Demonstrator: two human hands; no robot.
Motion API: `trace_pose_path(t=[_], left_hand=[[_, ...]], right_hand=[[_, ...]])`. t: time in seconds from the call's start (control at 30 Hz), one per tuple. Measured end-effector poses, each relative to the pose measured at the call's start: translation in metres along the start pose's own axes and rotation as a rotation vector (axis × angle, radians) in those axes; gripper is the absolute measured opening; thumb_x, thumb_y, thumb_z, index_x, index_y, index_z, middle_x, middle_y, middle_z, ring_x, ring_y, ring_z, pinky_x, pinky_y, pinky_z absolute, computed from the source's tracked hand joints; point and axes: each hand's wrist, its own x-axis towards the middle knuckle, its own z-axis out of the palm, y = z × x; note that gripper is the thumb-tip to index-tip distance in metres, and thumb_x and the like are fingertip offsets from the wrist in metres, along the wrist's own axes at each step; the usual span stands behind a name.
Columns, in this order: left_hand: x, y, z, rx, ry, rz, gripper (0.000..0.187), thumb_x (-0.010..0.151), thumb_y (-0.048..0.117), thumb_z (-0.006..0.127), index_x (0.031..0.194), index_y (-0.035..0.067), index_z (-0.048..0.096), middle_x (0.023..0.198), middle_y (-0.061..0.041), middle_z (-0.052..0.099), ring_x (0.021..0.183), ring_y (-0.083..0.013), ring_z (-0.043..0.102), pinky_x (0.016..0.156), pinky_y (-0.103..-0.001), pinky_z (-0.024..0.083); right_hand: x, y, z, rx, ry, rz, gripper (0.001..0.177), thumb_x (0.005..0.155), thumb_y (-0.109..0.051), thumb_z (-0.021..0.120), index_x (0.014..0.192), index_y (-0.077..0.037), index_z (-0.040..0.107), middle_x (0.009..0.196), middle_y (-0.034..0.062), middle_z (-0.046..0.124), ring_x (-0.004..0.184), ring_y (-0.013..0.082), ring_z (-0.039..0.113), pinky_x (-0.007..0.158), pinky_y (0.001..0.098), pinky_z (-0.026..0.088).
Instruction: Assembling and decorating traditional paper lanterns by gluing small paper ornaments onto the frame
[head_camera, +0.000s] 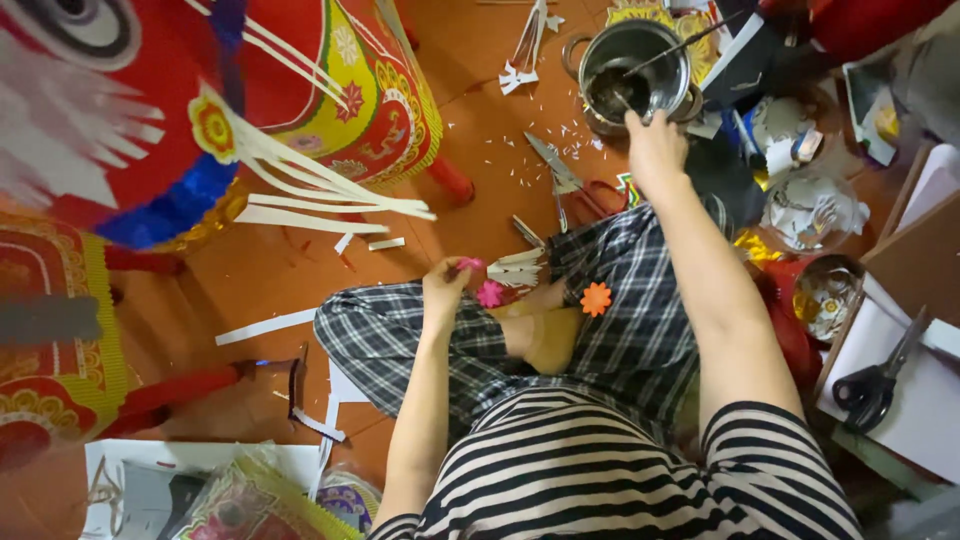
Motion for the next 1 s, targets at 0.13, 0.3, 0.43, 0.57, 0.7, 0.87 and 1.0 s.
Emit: trace_pose_path(t=[0.13, 0.3, 0.43, 0.57, 0.7, 0.87, 1.0], left_hand=[[-0.007, 0.038, -0.007, -0.155, 0.03, -0.036, 0.03, 0.095, 0.007, 0.082, 0.125, 0.006, 0.081, 0.107, -0.012, 0.08, 0.095, -0.0177, 0.072, 0.086, -0.033, 0.064], [-0.015, 0.058, -0.01, -0.361, 0.104, -0.059, 0.023, 0.099, 0.006, 0.078, 0.121, 0.002, 0.077, 0.104, -0.015, 0.078, 0.092, -0.0223, 0.077, 0.085, -0.037, 0.066], [-0.013, 0.078, 0.001, -0.484, 0.079, -0.063, 0.027, 0.101, 0.003, 0.075, 0.128, 0.0, 0.073, 0.109, -0.017, 0.078, 0.095, -0.0255, 0.079, 0.088, -0.043, 0.067], [-0.006, 0.089, 0.015, -0.413, 0.045, -0.017, 0.039, 0.102, 0.012, 0.078, 0.14, 0.011, 0.072, 0.119, -0.016, 0.08, 0.103, -0.0238, 0.079, 0.089, -0.042, 0.066], [-0.005, 0.107, 0.024, -0.566, 0.039, -0.002, 0.046, 0.103, 0.014, 0.08, 0.146, 0.005, 0.067, 0.126, -0.022, 0.077, 0.108, -0.029, 0.078, 0.095, -0.046, 0.065], [-0.018, 0.137, 0.021, -0.492, 0.04, 0.109, 0.036, 0.102, 0.017, 0.08, 0.137, 0.012, 0.073, 0.108, -0.005, 0.083, 0.091, -0.008, 0.079, 0.066, -0.012, 0.057], [-0.023, 0.141, 0.018, -0.524, -0.001, 0.089, 0.039, 0.104, 0.018, 0.078, 0.142, 0.012, 0.072, 0.115, -0.006, 0.083, 0.099, -0.0117, 0.079, 0.082, -0.026, 0.065]], right_hand=[[-0.001, 0.011, -0.038, 0.214, -0.065, 0.221, 0.033, 0.107, -0.042, 0.052, 0.118, -0.017, 0.072, 0.113, 0.0233, 0.079, 0.111, 0.0472, 0.076, 0.092, 0.0612, 0.055], [-0.046, 0.073, -0.037, 0.193, -0.208, 0.129, 0.037, 0.104, -0.038, 0.049, 0.123, -0.04, 0.081, 0.123, 0.0076, 0.082, 0.118, 0.0432, 0.074, 0.1, 0.0559, 0.058], [-0.117, 0.076, -0.065, 0.514, -0.148, 0.118, 0.046, 0.105, -0.016, 0.047, 0.133, -0.026, 0.082, 0.123, 0.0087, 0.08, 0.113, 0.0353, 0.074, 0.101, 0.0484, 0.055], [-0.157, 0.057, -0.045, 1.084, -0.111, 0.198, 0.037, 0.109, 0.004, 0.039, 0.137, -0.001, 0.063, 0.081, 0.013, 0.065, 0.052, 0.017, 0.061, 0.048, 0.0281, 0.048], [-0.201, -0.007, -0.064, 1.168, -0.155, 0.066, 0.04, 0.104, 0.009, 0.04, 0.132, 0.001, 0.066, 0.089, 0.0133, 0.067, 0.058, 0.0144, 0.057, 0.056, 0.0265, 0.049], [-0.231, -0.072, -0.092, 0.952, -0.086, -0.217, 0.03, 0.102, -0.008, 0.076, 0.129, -0.019, 0.084, 0.113, 0.0081, 0.082, 0.101, 0.0282, 0.078, 0.087, 0.0419, 0.06], [-0.226, -0.084, -0.089, 0.86, -0.051, -0.219, 0.029, 0.102, -0.011, 0.077, 0.127, -0.024, 0.085, 0.1, 0.005, 0.079, 0.094, 0.0268, 0.077, 0.084, 0.0384, 0.059]])
